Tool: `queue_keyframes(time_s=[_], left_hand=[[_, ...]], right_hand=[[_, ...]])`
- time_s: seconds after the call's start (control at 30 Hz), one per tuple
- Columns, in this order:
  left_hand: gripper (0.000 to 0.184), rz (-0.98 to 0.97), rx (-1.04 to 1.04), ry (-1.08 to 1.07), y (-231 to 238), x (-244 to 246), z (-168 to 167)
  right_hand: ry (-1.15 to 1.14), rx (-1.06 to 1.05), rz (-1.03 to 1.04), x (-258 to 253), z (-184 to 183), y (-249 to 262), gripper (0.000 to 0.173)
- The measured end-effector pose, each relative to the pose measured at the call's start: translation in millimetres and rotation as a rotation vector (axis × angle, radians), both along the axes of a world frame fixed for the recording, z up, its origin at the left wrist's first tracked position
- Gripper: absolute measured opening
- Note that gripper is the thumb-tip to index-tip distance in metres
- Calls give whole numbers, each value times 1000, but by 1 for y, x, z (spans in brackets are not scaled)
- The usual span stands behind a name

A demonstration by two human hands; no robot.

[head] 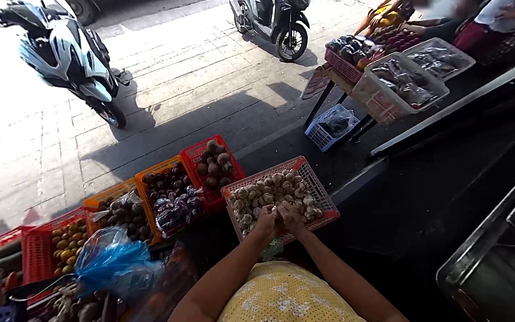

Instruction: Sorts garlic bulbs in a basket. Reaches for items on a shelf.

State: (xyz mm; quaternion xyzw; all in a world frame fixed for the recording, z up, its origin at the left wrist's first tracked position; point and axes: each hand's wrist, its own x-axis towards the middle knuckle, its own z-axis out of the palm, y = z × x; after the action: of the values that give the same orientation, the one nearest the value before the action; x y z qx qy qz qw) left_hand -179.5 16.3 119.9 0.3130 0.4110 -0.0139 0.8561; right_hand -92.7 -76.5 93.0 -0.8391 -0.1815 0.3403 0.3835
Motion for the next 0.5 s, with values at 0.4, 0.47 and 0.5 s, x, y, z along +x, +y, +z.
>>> queue_keyframes(time_s=[0.4, 0.47, 0.5], left_hand=[[36, -188, 159, -57, 0, -22, -4], [37, -87, 54, -69, 1, -23, 0], [38, -42, 22, -76, 2, -22, 1]], right_hand=[[116, 50, 5, -7, -12, -18, 45], [248, 52, -89, -3, -10, -11, 44], [285, 74, -109, 1, -11, -9, 43]])
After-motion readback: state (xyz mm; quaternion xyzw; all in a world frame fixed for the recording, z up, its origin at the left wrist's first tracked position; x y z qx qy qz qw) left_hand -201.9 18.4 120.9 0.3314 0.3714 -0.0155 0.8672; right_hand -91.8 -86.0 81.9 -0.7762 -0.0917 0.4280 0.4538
